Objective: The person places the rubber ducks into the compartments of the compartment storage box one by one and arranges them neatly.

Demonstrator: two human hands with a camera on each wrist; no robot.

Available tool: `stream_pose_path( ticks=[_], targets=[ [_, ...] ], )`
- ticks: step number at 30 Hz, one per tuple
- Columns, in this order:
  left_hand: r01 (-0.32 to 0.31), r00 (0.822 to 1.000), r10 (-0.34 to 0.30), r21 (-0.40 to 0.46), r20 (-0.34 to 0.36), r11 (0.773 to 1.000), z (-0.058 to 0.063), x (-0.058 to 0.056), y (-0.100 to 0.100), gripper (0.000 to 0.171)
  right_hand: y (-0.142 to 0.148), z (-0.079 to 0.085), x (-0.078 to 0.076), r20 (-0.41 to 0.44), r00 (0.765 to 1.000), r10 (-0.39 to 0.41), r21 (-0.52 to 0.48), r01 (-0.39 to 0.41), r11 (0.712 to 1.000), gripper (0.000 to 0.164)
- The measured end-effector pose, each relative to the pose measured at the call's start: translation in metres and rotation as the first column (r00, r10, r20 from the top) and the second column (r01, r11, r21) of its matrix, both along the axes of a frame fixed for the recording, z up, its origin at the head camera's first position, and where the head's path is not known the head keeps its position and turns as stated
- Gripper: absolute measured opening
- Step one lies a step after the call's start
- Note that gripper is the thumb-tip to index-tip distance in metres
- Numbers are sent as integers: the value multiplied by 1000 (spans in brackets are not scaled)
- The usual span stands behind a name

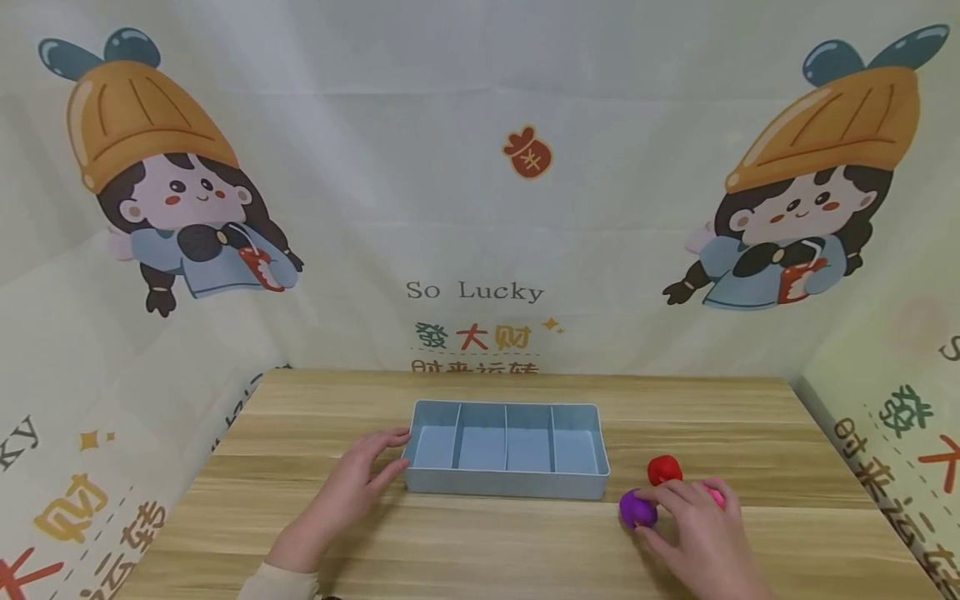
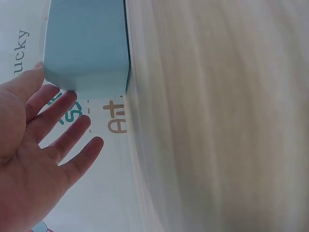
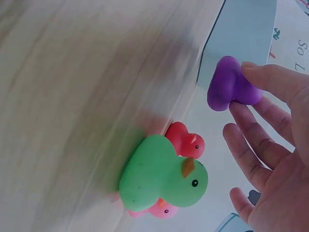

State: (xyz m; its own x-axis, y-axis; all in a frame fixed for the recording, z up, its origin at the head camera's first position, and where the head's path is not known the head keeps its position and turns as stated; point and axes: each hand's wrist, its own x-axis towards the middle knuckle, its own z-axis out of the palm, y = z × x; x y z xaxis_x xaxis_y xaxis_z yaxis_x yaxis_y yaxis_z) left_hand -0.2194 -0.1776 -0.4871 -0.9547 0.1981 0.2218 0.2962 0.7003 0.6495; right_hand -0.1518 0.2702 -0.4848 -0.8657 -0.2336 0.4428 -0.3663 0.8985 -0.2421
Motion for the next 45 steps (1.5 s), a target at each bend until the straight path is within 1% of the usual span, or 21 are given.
stream_pose_path(
  ticks=[4,10,14,20,24,32,36,41,45],
  targets=[
    [6,1000,-6,14,7,1000,1,0,-1,40,-2,1,-2,-8,1000,14,-25,-15,1000,46],
    [14,1000,-14,9,-1,1000,0,-2,0,42,-5,3,-5,-83,996,29,-37,-32,999,49],
    [13,1000,-13,9,-4,1000,-1,-2,0,42,-9,7,-6,-126,991,35,-42,-41,998,48],
    [7,1000,-7,11,-10,1000,-1,-1,0,42,-15,16,-9,-166,984,62,-48,-71,996,48],
    [4,1000,-4,18,-8,1000,0,-1,1,43,-18,23,-11,-163,984,76,-39,-83,996,46],
    [6,1000,-6,6,-8,1000,2,1,1,41,-21,33,-10,-124,990,64,-43,-70,997,46],
    [-3,1000,3,11,4,1000,2,2,2,41,-24,38,-10,-94,994,61,-61,-66,996,44],
    [-7,1000,7,12,14,1000,2,3,1,42,-30,43,-11,-57,997,61,-59,-64,996,42],
    [-10,1000,10,6,14,1000,1,2,0,43,-35,46,-13,-70,995,77,-59,-81,995,42]
  ],
)
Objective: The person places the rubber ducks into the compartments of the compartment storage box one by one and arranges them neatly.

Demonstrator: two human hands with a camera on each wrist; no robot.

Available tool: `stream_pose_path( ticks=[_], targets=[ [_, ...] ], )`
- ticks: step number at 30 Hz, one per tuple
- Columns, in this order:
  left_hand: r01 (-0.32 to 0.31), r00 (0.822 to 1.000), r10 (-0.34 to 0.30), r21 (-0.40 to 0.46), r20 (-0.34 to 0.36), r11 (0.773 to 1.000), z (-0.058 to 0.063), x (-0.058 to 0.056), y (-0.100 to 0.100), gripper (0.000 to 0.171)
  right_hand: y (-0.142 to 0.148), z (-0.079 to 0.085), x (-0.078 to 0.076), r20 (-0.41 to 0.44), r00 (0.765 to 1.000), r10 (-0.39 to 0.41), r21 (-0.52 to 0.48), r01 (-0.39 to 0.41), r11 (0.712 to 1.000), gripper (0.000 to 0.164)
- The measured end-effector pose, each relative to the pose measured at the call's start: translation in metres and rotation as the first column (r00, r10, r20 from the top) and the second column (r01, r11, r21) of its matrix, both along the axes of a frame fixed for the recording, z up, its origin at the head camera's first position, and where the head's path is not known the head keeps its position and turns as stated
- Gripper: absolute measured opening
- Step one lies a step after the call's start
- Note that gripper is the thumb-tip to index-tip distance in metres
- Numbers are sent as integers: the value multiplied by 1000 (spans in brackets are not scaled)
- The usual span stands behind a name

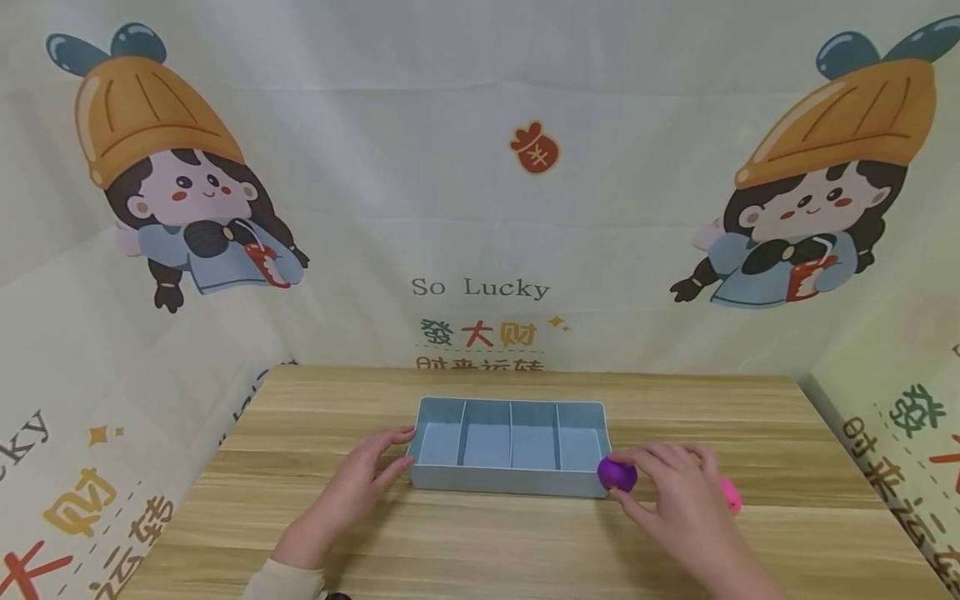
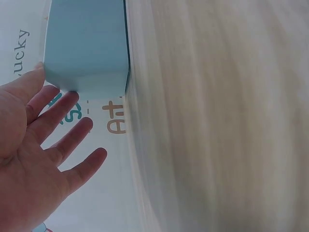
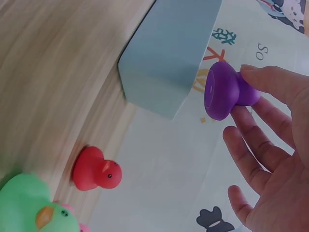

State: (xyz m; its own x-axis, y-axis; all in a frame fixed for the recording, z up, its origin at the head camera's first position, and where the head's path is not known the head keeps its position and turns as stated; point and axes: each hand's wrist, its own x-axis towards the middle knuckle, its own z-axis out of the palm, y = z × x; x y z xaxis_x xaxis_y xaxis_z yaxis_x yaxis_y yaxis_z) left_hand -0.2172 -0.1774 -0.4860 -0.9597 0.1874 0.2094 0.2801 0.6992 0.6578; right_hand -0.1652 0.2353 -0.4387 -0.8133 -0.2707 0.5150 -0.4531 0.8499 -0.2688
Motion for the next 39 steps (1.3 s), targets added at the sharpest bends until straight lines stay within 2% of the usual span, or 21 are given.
stream_pose_path(
  ticks=[13,18,25,32,39],
  targets=[
    [-2,1000,2,5,3,1000,0,-2,2,44,-17,3,-12,-77,995,60,-37,-63,997,41],
    [-6,1000,5,8,20,1000,2,-2,1,45,-26,1,-14,-69,995,70,-60,-74,995,42],
    [-1,1000,1,14,-7,1000,6,-2,-1,42,-39,2,-22,-72,994,88,-62,-93,994,40],
    [-2,1000,2,11,-11,1000,4,-1,-1,43,-54,6,-31,-59,991,122,-84,-127,988,41],
    [-2,1000,2,16,29,1000,2,2,0,42,-67,2,-38,-79,984,160,-101,-168,981,40]
  ],
)
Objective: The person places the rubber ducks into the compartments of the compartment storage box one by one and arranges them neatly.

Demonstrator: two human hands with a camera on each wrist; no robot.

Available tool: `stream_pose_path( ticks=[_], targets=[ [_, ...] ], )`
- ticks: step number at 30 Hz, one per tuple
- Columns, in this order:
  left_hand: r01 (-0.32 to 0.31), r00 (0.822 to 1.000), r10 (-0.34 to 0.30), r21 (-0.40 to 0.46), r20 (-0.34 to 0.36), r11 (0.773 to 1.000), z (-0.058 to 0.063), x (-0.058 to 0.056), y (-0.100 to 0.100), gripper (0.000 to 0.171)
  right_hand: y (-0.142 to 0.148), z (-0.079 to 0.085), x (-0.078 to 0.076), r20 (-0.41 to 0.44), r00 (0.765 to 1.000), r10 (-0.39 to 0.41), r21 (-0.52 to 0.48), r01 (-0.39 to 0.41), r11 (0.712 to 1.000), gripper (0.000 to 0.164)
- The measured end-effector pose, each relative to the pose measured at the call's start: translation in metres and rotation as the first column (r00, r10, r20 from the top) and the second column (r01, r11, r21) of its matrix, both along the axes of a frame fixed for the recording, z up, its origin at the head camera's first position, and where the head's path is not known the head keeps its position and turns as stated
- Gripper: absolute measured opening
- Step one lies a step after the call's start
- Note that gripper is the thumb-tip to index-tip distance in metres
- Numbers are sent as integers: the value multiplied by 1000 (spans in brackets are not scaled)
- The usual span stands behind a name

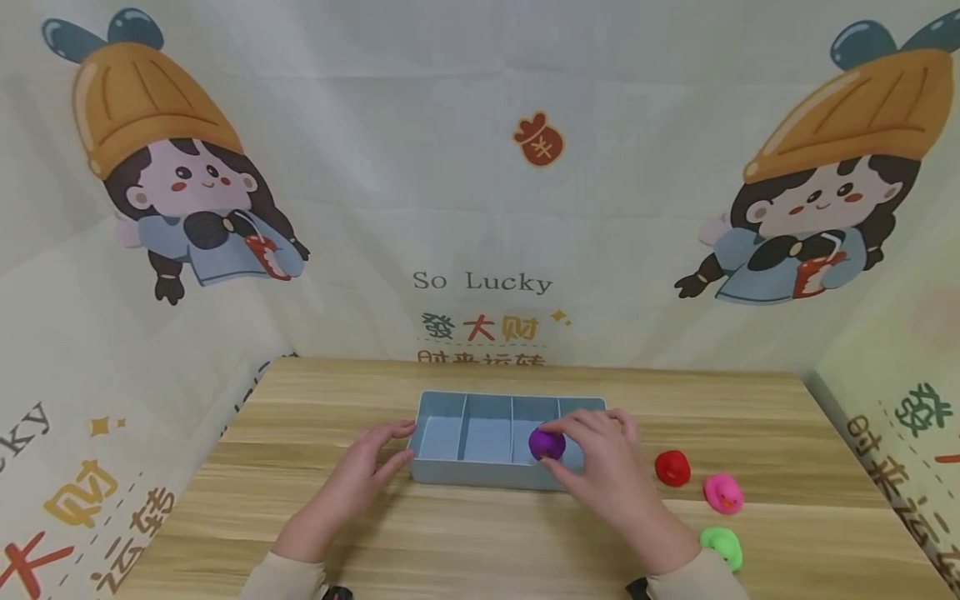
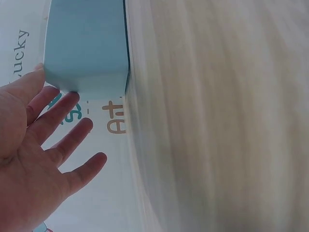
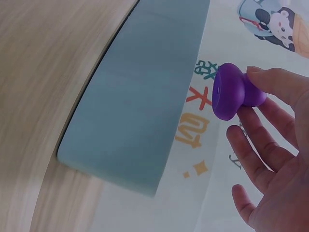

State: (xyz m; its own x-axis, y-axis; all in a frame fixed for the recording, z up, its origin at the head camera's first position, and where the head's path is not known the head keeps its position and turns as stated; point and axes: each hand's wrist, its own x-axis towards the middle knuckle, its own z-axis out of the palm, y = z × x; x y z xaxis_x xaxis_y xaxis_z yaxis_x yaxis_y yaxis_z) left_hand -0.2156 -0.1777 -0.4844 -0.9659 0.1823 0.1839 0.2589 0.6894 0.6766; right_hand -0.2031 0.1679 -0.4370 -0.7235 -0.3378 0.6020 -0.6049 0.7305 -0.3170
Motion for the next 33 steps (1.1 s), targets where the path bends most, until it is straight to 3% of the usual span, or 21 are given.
stream_pose_path(
  ticks=[8,15,23,33],
  targets=[
    [-5,1000,5,-2,0,1000,0,0,1,41,-19,-3,-7,42,999,-3,-9,4,1000,39],
    [-6,1000,6,-4,-12,1000,-1,-1,0,41,-36,-4,-12,16,1000,26,-19,-26,999,38],
    [-11,999,11,0,-33,1000,0,-2,-2,40,-57,-2,-18,79,996,34,-21,-33,999,35],
    [-10,1000,10,9,-5,1000,-1,-1,0,42,-74,-6,-24,89,995,42,-24,-40,999,36]
  ],
)
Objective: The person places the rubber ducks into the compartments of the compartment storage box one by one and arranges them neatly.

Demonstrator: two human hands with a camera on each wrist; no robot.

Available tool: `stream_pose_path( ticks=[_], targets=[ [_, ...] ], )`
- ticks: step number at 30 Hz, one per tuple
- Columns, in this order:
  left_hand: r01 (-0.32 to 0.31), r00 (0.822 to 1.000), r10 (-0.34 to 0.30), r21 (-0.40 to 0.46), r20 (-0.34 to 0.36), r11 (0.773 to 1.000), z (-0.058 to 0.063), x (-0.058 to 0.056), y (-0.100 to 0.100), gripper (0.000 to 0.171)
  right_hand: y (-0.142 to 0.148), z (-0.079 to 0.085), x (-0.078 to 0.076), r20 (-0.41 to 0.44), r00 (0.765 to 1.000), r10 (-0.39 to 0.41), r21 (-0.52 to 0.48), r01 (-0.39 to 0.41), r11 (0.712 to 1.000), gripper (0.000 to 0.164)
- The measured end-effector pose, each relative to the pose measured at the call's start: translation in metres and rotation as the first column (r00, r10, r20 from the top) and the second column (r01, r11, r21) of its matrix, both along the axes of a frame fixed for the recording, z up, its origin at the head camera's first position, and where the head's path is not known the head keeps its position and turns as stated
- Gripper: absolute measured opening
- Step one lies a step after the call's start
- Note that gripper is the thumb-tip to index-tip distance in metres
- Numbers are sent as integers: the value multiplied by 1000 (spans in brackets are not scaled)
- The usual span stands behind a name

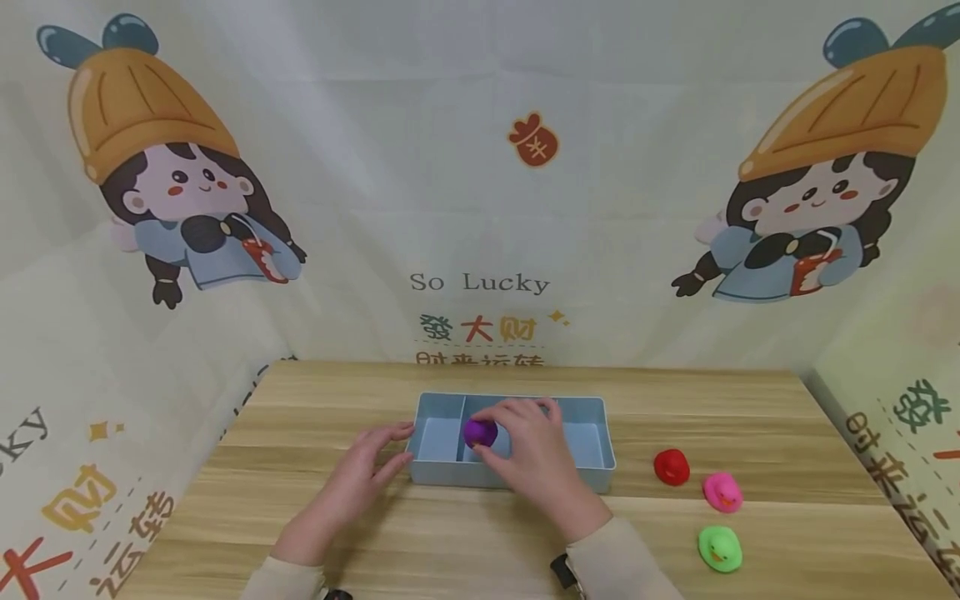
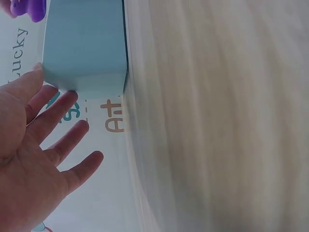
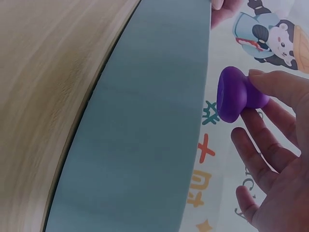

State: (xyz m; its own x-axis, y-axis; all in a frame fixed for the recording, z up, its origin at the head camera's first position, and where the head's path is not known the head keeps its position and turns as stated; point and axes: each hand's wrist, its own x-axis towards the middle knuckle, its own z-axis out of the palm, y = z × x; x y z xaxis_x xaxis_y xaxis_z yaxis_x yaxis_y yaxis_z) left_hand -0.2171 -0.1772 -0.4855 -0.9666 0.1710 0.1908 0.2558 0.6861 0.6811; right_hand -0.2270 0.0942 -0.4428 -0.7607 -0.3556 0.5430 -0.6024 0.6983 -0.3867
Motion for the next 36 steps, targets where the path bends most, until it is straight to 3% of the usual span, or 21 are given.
stream_pose_path(
  ticks=[6,13,36],
  targets=[
    [8,1000,-8,-1,-15,1000,0,0,0,41,-10,1,-5,-15,1000,14,-16,-15,1000,37],
    [14,999,-14,4,-41,1000,-1,1,0,40,-20,3,-9,28,999,27,-7,-27,1000,37],
    [8,1000,-8,3,-12,1000,-1,0,1,42,-40,-2,-24,85,996,36,24,-38,999,37]
  ],
)
